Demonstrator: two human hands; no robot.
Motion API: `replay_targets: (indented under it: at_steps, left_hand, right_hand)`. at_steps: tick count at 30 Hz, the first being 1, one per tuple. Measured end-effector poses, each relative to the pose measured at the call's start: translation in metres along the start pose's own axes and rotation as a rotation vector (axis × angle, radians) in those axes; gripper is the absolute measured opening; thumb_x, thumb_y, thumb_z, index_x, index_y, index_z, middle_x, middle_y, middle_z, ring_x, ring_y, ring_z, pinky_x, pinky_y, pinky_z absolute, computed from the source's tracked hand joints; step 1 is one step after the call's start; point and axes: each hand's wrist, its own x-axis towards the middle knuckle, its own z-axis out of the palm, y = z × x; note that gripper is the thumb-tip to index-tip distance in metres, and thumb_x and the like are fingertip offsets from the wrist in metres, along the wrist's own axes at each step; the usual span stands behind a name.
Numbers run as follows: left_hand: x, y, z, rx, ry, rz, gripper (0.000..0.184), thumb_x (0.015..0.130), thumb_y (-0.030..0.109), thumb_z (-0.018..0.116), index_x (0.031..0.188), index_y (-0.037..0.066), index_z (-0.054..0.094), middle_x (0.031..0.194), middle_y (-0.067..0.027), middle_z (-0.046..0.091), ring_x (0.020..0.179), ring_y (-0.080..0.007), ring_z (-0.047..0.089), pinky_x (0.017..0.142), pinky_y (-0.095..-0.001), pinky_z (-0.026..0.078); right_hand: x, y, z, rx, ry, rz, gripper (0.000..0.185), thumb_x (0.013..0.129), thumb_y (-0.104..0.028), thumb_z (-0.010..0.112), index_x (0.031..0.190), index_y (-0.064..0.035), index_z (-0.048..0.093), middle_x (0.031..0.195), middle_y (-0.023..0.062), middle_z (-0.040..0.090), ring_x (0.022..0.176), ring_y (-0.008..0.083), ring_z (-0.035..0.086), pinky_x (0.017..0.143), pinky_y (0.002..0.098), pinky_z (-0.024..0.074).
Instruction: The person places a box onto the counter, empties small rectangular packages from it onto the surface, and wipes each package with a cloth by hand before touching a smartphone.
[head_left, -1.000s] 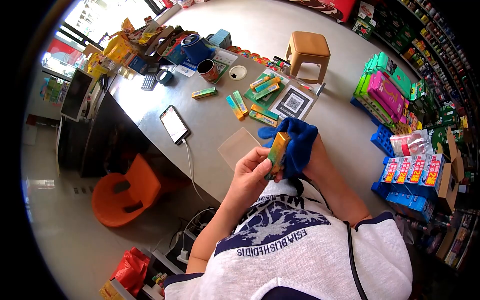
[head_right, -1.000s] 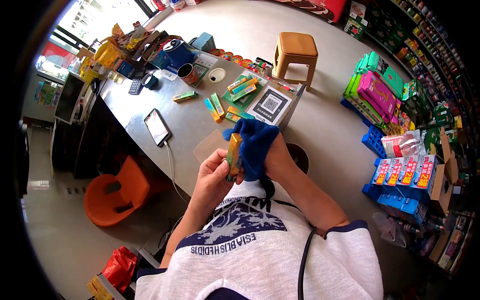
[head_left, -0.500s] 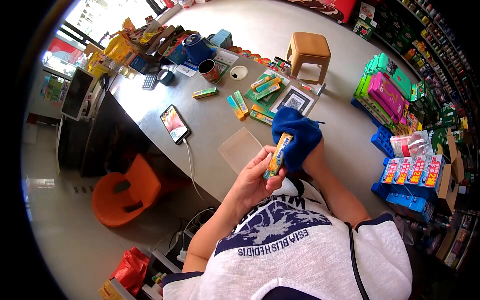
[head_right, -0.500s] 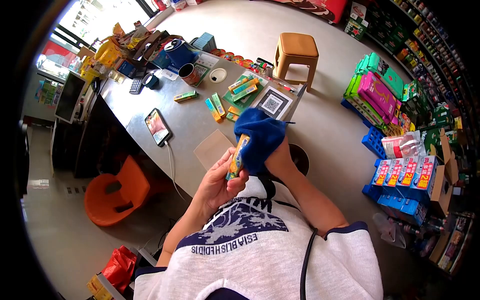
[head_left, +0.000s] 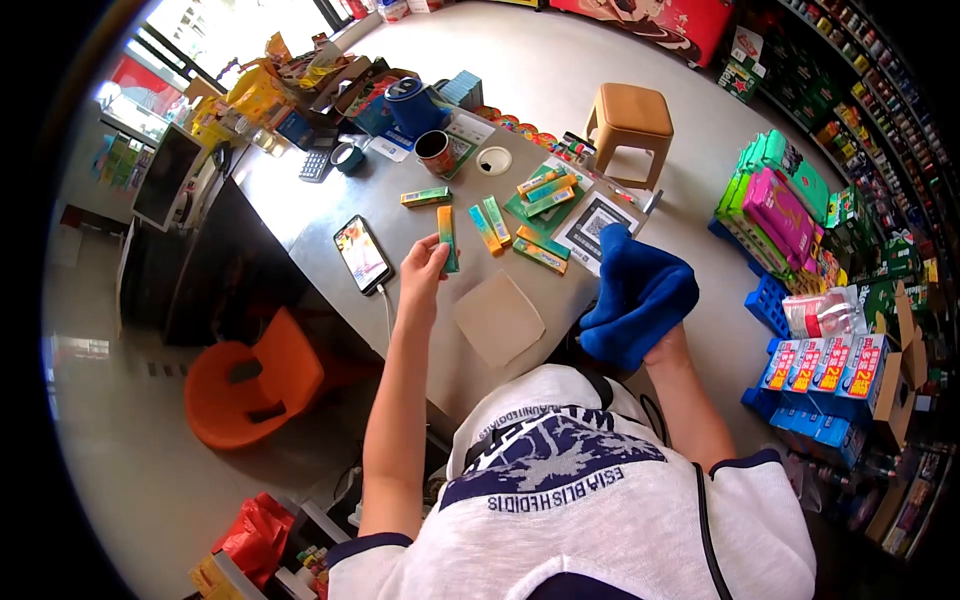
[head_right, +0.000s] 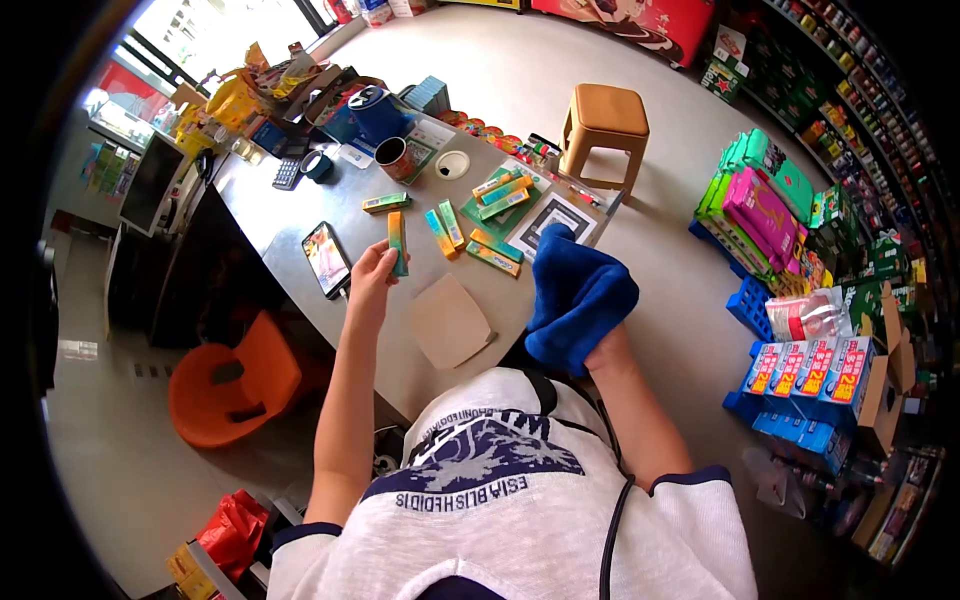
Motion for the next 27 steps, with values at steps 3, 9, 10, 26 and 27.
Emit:
replay_targets:
  at_steps: [3,9,10,26,27]
  left_hand:
    - [0.038,-0.04,-0.015,0.486,0.165,-0.018,0.041,0.08,0.017,0.068,0.114,0.0,0.054,0.083,-0.0111,0.067,0.069,-0.0194,0.062,0.065,-0.0337,0.049]
    - [0.042,-0.029,0.022,1.089,0.296,0.277,0.036,0.075,0.017,0.068,0.107,0.008,0.054,0.1,-0.0158,0.057,0.091,-0.0344,0.058,0.077,-0.0441,0.048]
    - [0.046,-0.025,0.027,1.171,0.304,0.419,0.032,0.075,0.017,0.068,0.103,0.009,0.056,0.102,-0.0151,0.055,0.093,-0.0344,0.056,0.079,-0.0439,0.047]
    - [0.082,-0.014,0.069,1.039,0.172,-0.032,0.051,0.078,0.019,0.063,0.118,0.004,0.037,0.097,-0.021,0.064,0.087,-0.0361,0.065,0.076,-0.0443,0.052]
    - [0.079,-0.009,0.067,0.844,0.147,-0.032,0.05,0.079,0.02,0.063,0.119,0.004,0.039,0.096,-0.0185,0.064,0.084,-0.0316,0.064,0.073,-0.0409,0.052]
  right_hand:
    - [-0.003,0.0,-0.004,-0.039,-0.005,-0.02,0.045,0.079,-0.012,0.07,0.12,-0.0007,0.056,0.113,0.0068,0.063,0.098,0.0153,0.061,0.084,0.0265,0.0499]
    - [0.003,-0.008,0.018,-0.008,-0.112,0.136,0.038,0.084,-0.018,0.063,0.114,0.0035,0.055,0.09,0.0139,0.064,0.077,0.0197,0.061,0.063,0.0315,0.0521]
    - [0.005,-0.01,0.023,0.036,-0.123,0.186,0.035,0.084,-0.017,0.063,0.111,0.0045,0.056,0.085,0.0148,0.063,0.072,0.0198,0.061,0.058,0.0317,0.0519]
    - [-0.004,-0.015,0.057,-0.416,-0.097,0.015,0.045,0.071,-0.009,0.075,0.109,0.0061,0.057,0.082,0.0085,0.064,0.071,0.0153,0.061,0.067,0.028,0.0531]
    - [-0.004,-0.016,0.058,-0.402,-0.097,0.016,0.046,0.07,-0.008,0.076,0.109,0.0052,0.057,0.083,0.008,0.064,0.072,0.0149,0.061,0.068,0.0273,0.0528]
